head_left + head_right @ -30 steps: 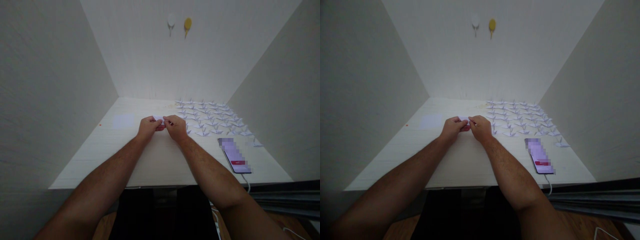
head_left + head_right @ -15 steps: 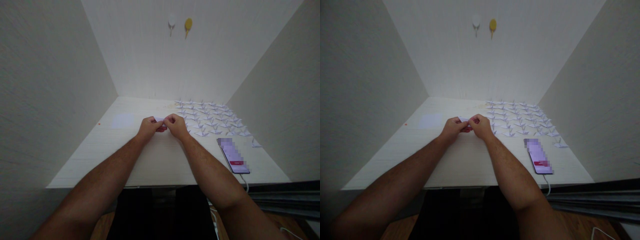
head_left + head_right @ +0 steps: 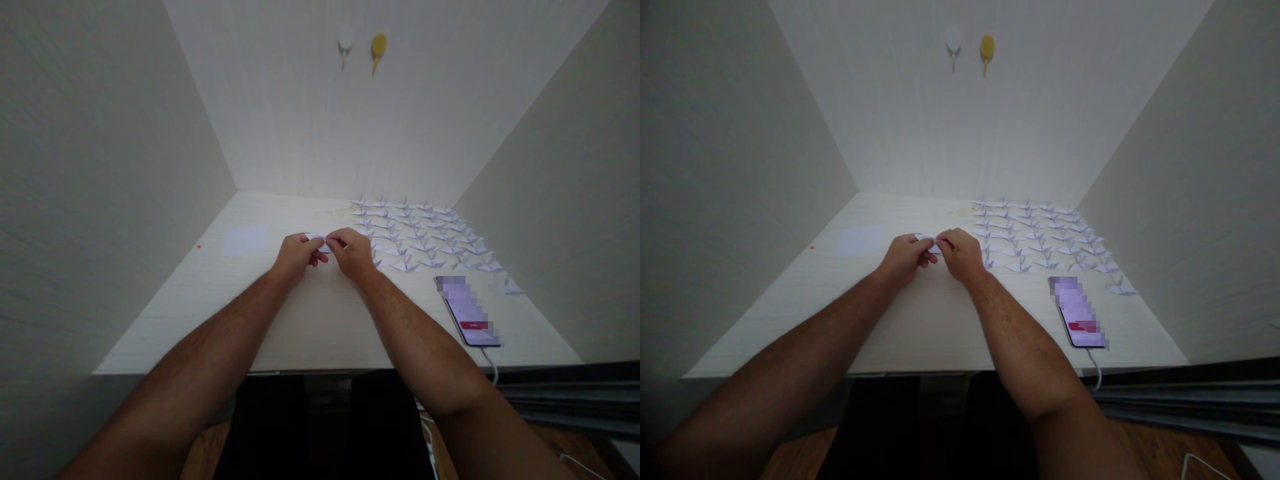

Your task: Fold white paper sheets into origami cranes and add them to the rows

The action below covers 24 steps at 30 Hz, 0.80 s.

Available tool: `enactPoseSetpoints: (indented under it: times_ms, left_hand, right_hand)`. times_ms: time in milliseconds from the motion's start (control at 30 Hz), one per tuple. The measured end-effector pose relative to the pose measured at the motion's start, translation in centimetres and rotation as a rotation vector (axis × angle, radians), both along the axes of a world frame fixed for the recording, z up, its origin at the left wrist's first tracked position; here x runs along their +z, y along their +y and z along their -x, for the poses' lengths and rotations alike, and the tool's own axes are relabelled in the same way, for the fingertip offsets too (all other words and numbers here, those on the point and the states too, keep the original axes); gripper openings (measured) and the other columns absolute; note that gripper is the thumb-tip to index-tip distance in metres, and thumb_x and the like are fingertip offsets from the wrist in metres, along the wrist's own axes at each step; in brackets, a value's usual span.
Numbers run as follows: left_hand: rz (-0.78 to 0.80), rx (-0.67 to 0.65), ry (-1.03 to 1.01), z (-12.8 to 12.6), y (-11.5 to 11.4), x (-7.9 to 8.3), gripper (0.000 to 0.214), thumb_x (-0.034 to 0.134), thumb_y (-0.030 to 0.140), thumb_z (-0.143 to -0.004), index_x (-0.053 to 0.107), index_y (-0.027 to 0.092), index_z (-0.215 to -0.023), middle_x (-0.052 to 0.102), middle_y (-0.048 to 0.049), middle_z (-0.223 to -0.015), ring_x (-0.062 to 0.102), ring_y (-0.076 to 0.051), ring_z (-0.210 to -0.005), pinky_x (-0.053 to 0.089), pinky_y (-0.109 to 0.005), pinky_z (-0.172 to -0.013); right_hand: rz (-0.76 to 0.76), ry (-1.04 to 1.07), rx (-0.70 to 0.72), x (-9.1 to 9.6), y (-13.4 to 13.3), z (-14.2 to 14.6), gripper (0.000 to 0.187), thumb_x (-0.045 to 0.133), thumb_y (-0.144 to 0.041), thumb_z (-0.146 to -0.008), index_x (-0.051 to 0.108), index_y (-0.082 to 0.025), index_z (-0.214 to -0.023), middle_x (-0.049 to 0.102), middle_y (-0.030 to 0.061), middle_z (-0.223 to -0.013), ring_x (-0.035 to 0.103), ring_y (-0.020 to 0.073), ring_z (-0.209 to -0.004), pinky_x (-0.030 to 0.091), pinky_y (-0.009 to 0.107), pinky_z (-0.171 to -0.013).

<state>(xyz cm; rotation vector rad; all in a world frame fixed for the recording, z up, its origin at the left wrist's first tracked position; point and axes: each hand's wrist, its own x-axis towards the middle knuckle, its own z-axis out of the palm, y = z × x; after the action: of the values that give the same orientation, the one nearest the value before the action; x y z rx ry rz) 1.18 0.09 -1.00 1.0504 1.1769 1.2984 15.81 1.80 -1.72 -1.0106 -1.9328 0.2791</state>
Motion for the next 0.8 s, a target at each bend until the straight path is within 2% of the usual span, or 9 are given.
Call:
enactPoseSetpoints:
  times_ms: [267, 433, 733, 800]
  left_hand:
    - [0.013, 0.006, -0.040, 0.13, -0.11, 0.21, 0.017, 0.069, 0.026, -0.065, 0.059, 0.013, -0.064, 0.057, -0.0022, -0.045, 0.049, -0.009, -0.037, 0.030, -0.021, -0.038]
    - [0.014, 0.010, -0.059, 0.17, -0.05, 0.24, 0.018, 0.069, 0.027, -0.065, 0.058, 0.012, -0.063, 0.056, -0.0016, -0.045, 0.049, -0.009, -0.038, 0.029, -0.020, -0.038]
    - [0.028, -0.036, -0.111, 0.32, -0.21, 0.41, 0.019, 0.069, 0.027, -0.063, 0.060, 0.010, -0.065, 0.056, -0.0025, -0.047, 0.052, -0.010, -0.040, 0.031, -0.020, -0.039]
    - [0.022, -0.055, -0.124, 0.41, -0.19, 0.34, 0.021, 0.071, 0.028, -0.064, 0.060, 0.011, -0.067, 0.058, -0.0028, -0.049, 0.054, -0.010, -0.042, 0.032, -0.020, -0.039]
  right_hand:
    - [-0.104, 0.036, 0.059, -0.24, 0.23, -0.08, 0.021, 0.052, -0.014, -0.086, 0.072, -0.021, -0.085, 0.072, 0.0031, -0.084, 0.064, 0.0154, -0.082, 0.048, 0.028, -0.079]
    - [-0.174, 0.091, 0.093, -0.43, 0.46, 0.02, 0.022, 0.053, -0.011, -0.083, 0.072, -0.021, -0.082, 0.072, 0.0022, -0.081, 0.065, 0.0145, -0.079, 0.050, 0.028, -0.075]
    - [-0.185, 0.158, 0.118, -0.56, 0.42, 0.18, 0.022, 0.053, -0.009, -0.078, 0.073, -0.019, -0.080, 0.072, 0.0032, -0.077, 0.064, 0.0135, -0.072, 0.051, 0.026, -0.067]
    - [-0.149, 0.170, 0.102, -0.53, 0.33, 0.22, 0.021, 0.054, -0.010, -0.077, 0.073, -0.019, -0.080, 0.071, 0.0032, -0.077, 0.064, 0.0135, -0.071, 0.051, 0.026, -0.067]
